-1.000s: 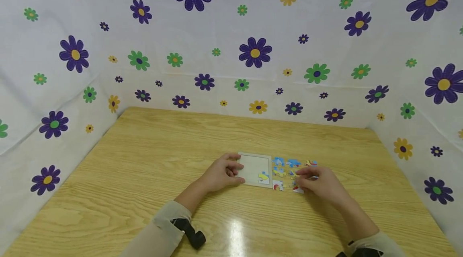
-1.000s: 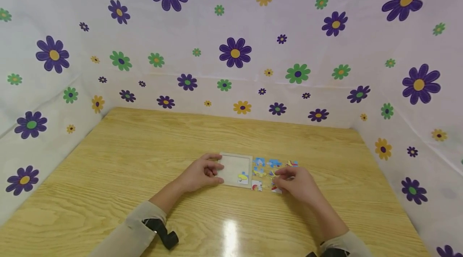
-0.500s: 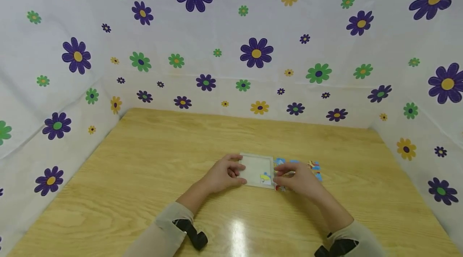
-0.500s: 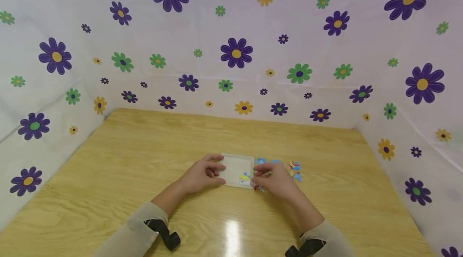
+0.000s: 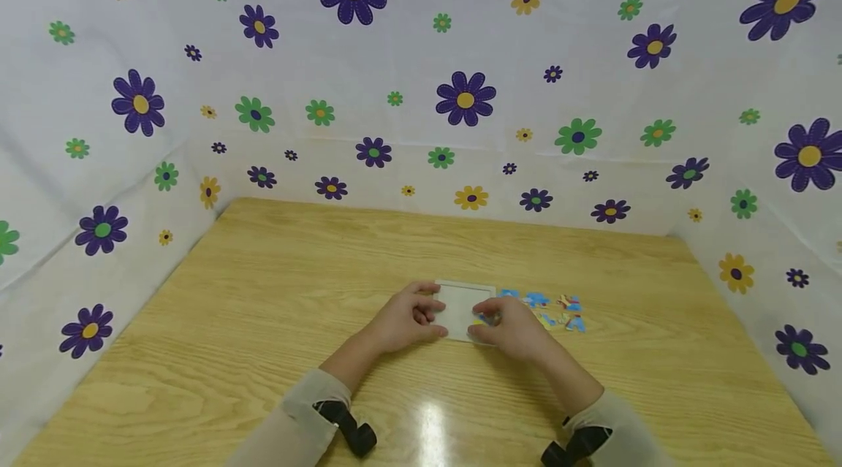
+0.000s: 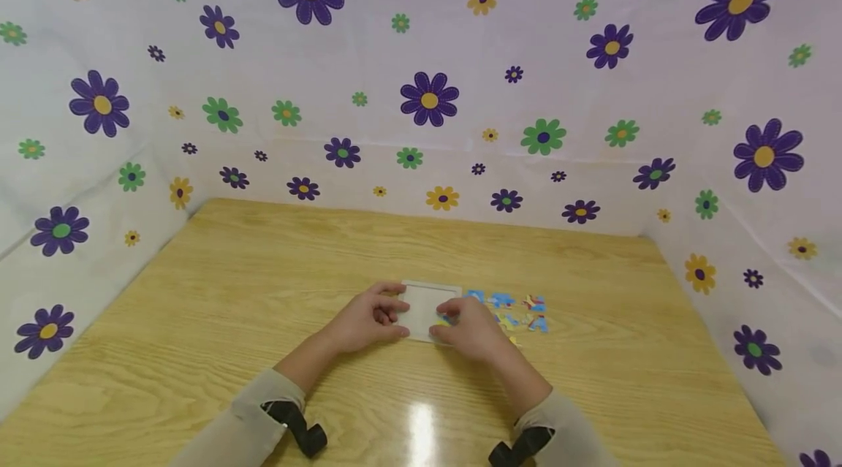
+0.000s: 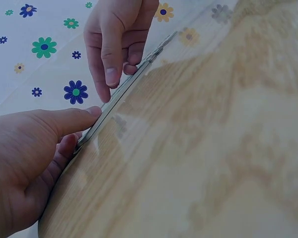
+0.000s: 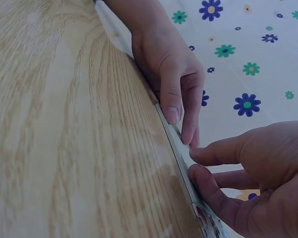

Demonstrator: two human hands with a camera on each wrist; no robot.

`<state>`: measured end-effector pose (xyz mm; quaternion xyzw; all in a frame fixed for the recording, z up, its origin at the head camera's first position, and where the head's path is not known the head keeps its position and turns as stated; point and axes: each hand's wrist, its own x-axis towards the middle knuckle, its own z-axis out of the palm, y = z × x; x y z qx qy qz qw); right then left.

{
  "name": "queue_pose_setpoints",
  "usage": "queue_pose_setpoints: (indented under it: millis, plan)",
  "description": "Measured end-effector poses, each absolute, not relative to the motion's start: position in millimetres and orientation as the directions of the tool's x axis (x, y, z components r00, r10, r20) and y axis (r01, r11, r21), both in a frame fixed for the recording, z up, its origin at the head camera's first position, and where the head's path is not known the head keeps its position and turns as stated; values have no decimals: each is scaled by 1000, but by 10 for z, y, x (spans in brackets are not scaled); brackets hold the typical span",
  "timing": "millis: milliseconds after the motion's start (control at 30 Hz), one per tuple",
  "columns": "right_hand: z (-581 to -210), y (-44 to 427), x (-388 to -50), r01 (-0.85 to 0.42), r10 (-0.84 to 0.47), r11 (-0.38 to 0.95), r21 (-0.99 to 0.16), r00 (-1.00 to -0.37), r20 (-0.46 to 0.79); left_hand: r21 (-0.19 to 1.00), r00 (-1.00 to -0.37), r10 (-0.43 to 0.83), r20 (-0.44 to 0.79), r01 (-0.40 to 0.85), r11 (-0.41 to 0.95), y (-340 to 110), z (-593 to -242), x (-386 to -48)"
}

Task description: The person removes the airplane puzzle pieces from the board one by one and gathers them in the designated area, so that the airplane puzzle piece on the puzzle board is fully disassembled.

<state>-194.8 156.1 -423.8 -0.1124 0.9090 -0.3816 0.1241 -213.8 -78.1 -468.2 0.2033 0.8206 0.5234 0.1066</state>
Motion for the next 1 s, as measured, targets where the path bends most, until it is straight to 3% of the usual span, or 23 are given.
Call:
queue_pose_setpoints:
  millis: [233,567,1000]
  plan:
    - [-4245,1546,-1957,-65,-278,684,-727,-944,-177,904,-892,450,41,225,364,-786,-4686,-2128]
    - [-4189,1562,-1927,-135,-279,756,-640,-952,-128,896,-896,442,41,229,381,-786,-4669,-2127]
    - [-4193,1621,-1937,-39,-230,693,-720,-958,-169,897,-896,441,43,229,378,-779,-4678,-2133]
